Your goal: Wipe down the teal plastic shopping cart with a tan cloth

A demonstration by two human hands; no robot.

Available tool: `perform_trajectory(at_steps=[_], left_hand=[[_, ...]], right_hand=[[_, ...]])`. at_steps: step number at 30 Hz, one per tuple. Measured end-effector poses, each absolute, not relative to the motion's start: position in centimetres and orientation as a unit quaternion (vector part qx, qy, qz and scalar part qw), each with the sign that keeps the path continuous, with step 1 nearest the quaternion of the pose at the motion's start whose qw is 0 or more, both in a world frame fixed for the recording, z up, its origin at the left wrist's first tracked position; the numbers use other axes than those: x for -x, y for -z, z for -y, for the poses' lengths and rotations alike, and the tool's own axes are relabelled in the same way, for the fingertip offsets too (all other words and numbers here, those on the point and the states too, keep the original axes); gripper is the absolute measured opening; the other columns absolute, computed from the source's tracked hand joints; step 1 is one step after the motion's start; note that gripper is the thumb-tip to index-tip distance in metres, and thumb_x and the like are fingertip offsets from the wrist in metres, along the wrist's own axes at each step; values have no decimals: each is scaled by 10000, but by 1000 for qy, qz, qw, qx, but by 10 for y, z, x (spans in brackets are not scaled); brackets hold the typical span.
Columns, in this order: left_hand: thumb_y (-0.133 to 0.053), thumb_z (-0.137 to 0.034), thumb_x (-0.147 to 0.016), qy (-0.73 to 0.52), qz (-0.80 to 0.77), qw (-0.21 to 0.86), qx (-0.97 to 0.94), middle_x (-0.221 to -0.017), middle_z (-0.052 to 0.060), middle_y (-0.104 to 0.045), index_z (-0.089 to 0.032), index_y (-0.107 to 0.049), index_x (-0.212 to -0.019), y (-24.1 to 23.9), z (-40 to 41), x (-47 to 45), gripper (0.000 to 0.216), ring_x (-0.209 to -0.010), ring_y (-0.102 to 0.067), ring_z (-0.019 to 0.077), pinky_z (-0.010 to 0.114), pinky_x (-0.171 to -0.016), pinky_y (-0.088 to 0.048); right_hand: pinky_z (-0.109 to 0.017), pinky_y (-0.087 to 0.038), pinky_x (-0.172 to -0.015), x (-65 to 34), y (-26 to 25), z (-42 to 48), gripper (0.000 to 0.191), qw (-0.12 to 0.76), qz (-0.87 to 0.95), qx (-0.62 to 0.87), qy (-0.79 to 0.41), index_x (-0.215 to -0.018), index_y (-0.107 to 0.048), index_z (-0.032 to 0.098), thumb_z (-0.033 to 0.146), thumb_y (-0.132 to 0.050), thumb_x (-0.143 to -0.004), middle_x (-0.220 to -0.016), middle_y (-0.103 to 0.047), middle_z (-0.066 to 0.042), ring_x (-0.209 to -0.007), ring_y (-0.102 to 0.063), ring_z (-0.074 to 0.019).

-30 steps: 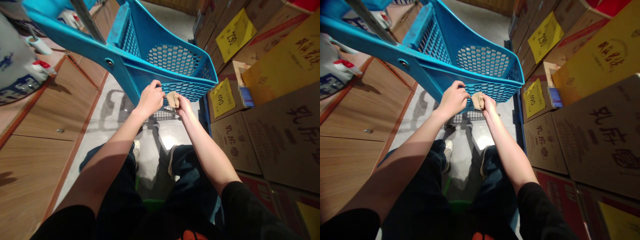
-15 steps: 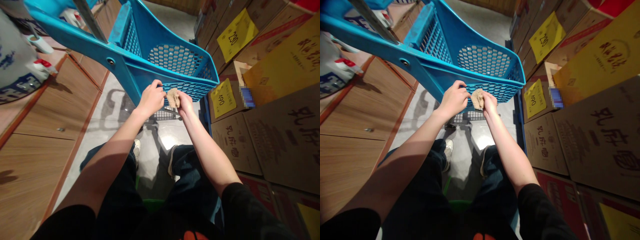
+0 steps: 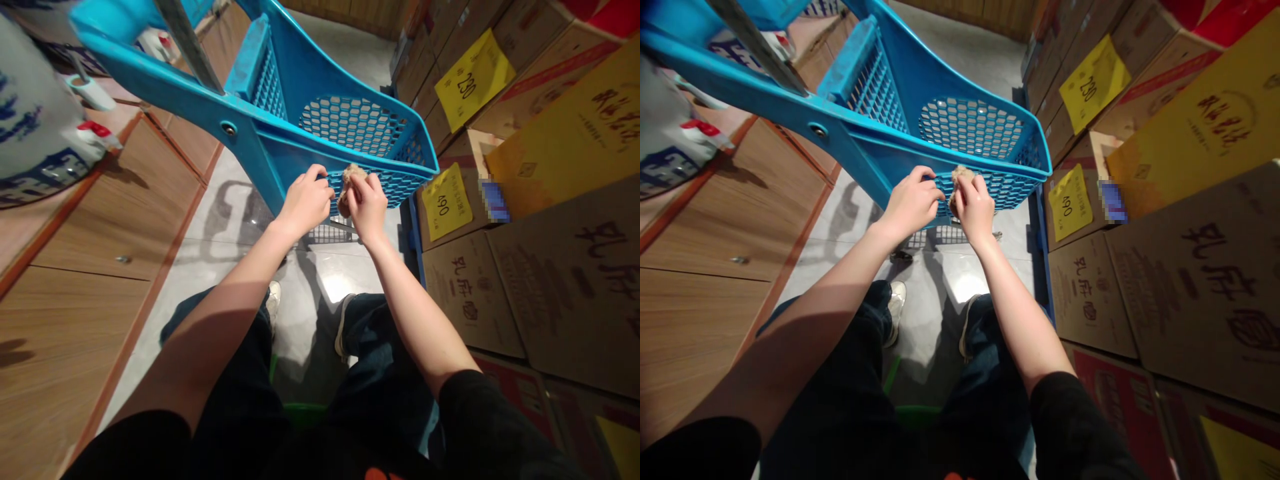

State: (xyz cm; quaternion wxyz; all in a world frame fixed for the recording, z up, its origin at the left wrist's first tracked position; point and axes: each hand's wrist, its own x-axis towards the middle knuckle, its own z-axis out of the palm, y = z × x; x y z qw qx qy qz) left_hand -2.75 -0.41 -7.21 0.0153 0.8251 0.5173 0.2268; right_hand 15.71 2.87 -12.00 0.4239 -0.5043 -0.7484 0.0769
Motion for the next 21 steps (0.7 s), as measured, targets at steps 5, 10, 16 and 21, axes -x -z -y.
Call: perform_trajectory(at_steps=[5, 10, 16, 21], left_hand=[[-496, -118, -953, -228, -518, 24, -824, -1030, 150, -814, -151, -875, -992, 70, 4, 28, 383, -1437, -612, 333, 468, -1129, -577], [-508, -117, -954, -228, -517, 20, -825, -1019, 154, -823, -154, -874, -984, 69, 4, 26, 369, -1425, -614, 348, 487, -1116, -582], [-515, -110, -955, -234, -525, 33, -818, -1023, 156, -832, -155, -868, -1000, 71, 3, 27, 360, -1433, -600, 338, 488, -1135, -572], [-515, -105, -953, -226, -525, 30, -820, -1041, 174, -834, -141, -870, -984, 67, 4, 24, 358, -1431, -605, 353, 507, -1134, -573]], right_hand=[[-378, -606, -955, -150, 117, -18, 313, 388, 734, 543, -126, -1268, -774, 232, 240, -539, -1062, -1120, -649, -88, -1021, -697, -243], [-391, -608, -940, -153, 102, -14, 342, 395, 727, 540, -152, -1285, -767, 250, 277, -492, -1085, -1144, -652, -104, -1021, -684, -253], [-346, -584, -882, -151, 104, -13, 301, 346, 748, 552, -127, -1240, -762, 243, 267, -517, -1067, -1170, -646, -110, -986, -678, -247], [-368, -587, -901, -152, 101, -13, 348, 365, 745, 544, -125, -1315, -738, 245, 298, -472, -1097, -1199, -640, -122, -1012, -673, -257]])
